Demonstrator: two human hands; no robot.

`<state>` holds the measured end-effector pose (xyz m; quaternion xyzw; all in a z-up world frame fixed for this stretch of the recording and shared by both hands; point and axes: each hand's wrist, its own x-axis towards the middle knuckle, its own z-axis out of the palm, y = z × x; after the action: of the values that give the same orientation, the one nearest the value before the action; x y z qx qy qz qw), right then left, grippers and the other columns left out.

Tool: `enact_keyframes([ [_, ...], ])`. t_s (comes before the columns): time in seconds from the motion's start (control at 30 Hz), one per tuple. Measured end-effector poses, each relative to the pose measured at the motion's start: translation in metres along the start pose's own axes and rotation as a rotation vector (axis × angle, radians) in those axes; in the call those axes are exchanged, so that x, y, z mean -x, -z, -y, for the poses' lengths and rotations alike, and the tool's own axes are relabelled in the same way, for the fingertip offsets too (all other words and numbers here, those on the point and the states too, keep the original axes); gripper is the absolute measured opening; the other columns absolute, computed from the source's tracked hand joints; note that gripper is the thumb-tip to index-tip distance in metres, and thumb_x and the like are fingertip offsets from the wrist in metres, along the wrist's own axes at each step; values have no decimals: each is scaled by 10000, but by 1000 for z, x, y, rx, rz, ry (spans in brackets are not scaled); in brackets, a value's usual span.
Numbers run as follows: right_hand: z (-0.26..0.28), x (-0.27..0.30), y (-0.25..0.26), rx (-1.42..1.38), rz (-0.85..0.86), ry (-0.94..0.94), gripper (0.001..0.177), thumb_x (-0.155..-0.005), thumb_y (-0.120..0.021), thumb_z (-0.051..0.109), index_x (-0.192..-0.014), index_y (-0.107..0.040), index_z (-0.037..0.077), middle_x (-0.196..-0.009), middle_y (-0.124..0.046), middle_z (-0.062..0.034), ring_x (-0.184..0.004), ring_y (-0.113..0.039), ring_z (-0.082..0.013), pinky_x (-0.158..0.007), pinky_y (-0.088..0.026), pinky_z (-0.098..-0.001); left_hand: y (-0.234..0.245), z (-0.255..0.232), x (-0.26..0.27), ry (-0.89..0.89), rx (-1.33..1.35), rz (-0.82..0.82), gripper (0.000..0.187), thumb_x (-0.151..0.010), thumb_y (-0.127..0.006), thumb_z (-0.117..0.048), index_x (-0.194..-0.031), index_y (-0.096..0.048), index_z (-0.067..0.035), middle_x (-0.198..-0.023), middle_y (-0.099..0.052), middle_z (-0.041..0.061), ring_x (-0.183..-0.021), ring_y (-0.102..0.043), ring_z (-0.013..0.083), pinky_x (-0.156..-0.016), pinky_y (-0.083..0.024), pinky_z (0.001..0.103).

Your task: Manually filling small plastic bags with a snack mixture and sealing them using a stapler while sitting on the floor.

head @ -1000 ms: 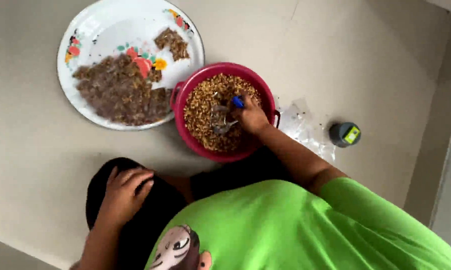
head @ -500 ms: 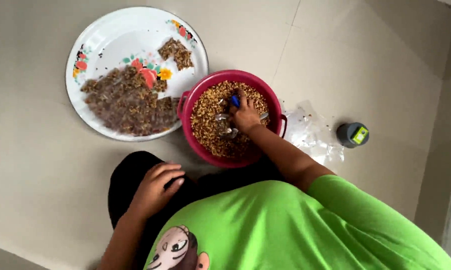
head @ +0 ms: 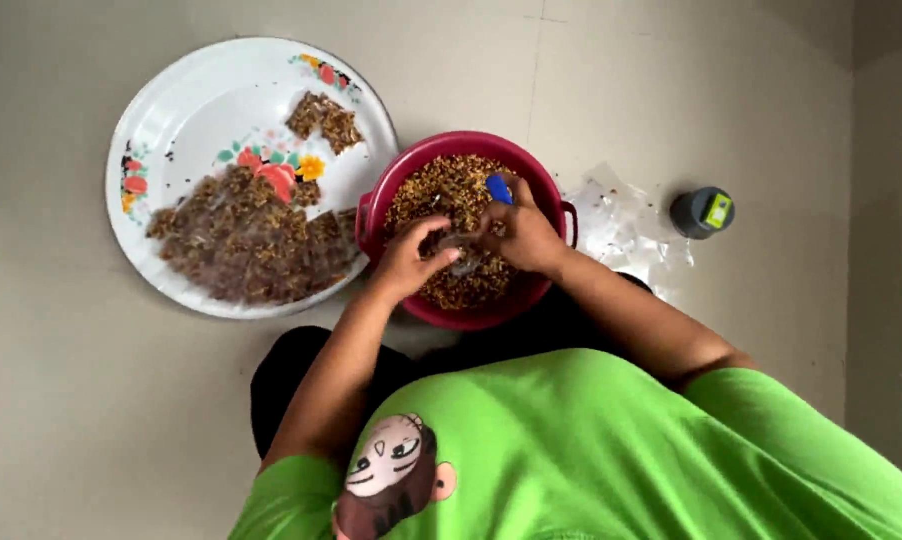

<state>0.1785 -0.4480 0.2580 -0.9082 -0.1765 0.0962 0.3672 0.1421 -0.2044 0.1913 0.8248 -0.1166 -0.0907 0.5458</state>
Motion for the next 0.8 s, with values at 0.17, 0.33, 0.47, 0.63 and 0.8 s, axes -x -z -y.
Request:
enact_keyframes([
  [0.17, -20, 11, 18, -198, 28, 44, 421, -745, -916, 433, -1120, -767, 310, -1521, -352, -245, -1435, -410, -482, -1205, -321, -522, -25, -17, 4, -21, 194, -186, 233, -1011, -719, -359, -1021, -776, -133, -1015, -778, 50, -1005, -736, 253, -884, -573, 386],
  [0.33, -7, 11, 23, -275, 57, 66, 383, -826, -868, 470, -1139, -789, 264, -1509, -373, -265, -1426, -401, -516, -1200, -307, -560, -30, -39, 11, -88, 146, -203, 229, -946, -789, -281, -954, -765, -54, -928, -778, 144, -941, -753, 322, -796, -601, 418],
  [0.47, 10, 12, 15, -201, -2, 191, 207, -877, -857, 345, -1005, -804, 191, -1486, -391, -287, -1380, -456, -532, -1162, -357, -550, -20, -57, 14, -134, 111, -205, 192, -942, -770, -233, -939, -746, -43, -879, -764, 156, -895, -744, 354, -795, -573, 456],
  [0.63, 8, 14, 3, -173, -38, 237, 163, -953, -787, 272, -1016, -756, 125, -1505, -336, -314, -1361, -449, -573, -1137, -389, -578, -13, -63, 12, -110, 40, -230, 213, -990, -716, -314, -927, -730, -111, -771, -734, 113, -783, -732, 299, -719, -562, 417],
  [0.8, 6, 21, 9, -143, -23, 244, 159, -987, -741, 234, -1040, -712, 88, -1541, -282, -330, -1346, -442, -607, -1124, -402, -621, -23, -61, 12, -114, 68, -275, 248, -1030, -670, -317, -879, -698, -123, -667, -668, 83, -660, -666, 228, -658, -535, 367],
])
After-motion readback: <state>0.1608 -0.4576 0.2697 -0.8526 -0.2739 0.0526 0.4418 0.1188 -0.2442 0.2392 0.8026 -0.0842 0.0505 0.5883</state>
